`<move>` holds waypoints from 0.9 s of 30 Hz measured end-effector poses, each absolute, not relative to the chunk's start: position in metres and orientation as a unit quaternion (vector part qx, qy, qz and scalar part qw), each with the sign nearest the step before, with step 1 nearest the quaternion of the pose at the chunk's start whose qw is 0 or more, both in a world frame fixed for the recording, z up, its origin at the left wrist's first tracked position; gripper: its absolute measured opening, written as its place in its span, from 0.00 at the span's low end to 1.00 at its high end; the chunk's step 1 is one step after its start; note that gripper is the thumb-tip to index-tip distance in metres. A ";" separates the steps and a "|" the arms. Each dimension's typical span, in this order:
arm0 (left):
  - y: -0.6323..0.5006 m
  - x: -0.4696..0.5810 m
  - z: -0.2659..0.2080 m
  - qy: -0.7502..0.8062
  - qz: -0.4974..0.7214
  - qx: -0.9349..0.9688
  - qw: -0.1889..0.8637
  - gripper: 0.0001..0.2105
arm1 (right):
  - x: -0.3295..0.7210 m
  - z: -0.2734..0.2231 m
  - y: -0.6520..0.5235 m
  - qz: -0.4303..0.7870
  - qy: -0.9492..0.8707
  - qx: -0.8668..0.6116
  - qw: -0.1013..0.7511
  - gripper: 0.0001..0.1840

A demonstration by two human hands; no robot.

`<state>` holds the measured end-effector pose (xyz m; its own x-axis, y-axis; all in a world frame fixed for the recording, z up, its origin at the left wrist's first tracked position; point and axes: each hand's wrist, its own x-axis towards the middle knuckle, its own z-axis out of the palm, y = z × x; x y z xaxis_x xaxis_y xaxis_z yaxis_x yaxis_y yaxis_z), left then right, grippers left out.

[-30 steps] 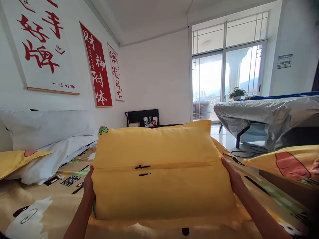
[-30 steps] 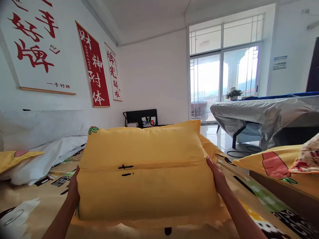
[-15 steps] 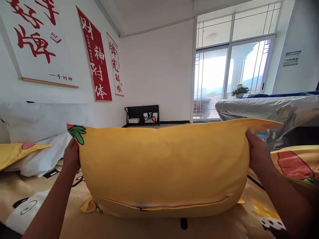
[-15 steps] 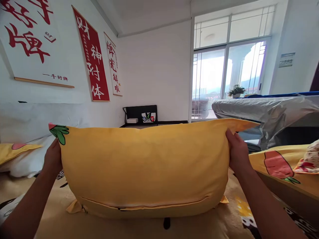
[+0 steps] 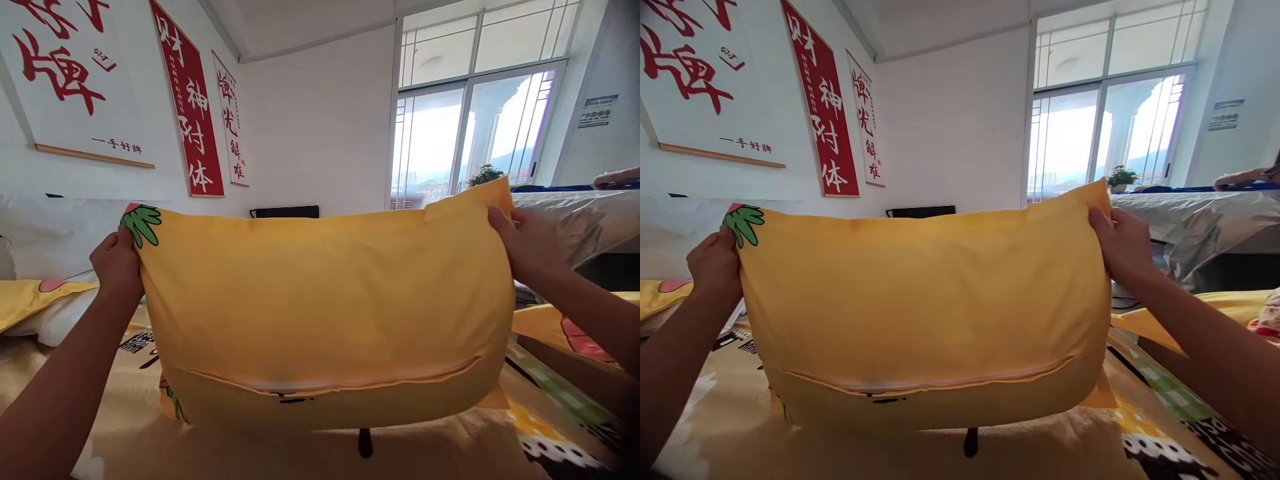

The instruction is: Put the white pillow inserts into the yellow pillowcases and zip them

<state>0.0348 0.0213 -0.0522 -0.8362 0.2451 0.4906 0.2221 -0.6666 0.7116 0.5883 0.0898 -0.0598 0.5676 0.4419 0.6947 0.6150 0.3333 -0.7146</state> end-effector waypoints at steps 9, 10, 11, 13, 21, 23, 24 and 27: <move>0.039 0.034 -0.065 0.474 0.840 0.260 0.042 0.14 | 0.601 -0.077 0.109 -0.079 -0.466 -0.648 0.597 0.21; 0.042 0.032 -0.070 0.484 0.833 0.262 0.049 0.14 | 0.605 -0.084 0.114 -0.066 -0.465 -0.656 0.592 0.19; 0.046 0.030 -0.076 0.495 0.826 0.263 0.059 0.13 | 0.609 -0.090 0.119 -0.057 -0.465 -0.667 0.580 0.18; 0.054 0.025 -0.088 0.517 0.808 0.268 0.083 0.10 | 0.615 -0.100 0.128 -0.049 -0.474 -0.694 0.540 0.16; 0.071 0.065 -0.110 0.586 0.692 0.417 -0.067 0.21 | 0.605 -0.114 0.159 -0.120 -0.536 -0.742 0.384 0.18; 0.060 0.108 -0.120 0.549 0.571 0.599 -0.120 0.21 | 0.595 -0.121 0.168 -0.139 -0.552 -0.744 0.350 0.18; 0.054 0.130 -0.130 0.522 0.500 0.681 -0.117 0.21 | 0.590 -0.125 0.171 -0.152 -0.563 -0.740 0.335 0.19; 0.049 0.180 -0.173 0.443 0.265 0.854 -0.070 0.26 | 0.575 -0.139 0.178 -0.201 -0.610 -0.712 0.284 0.21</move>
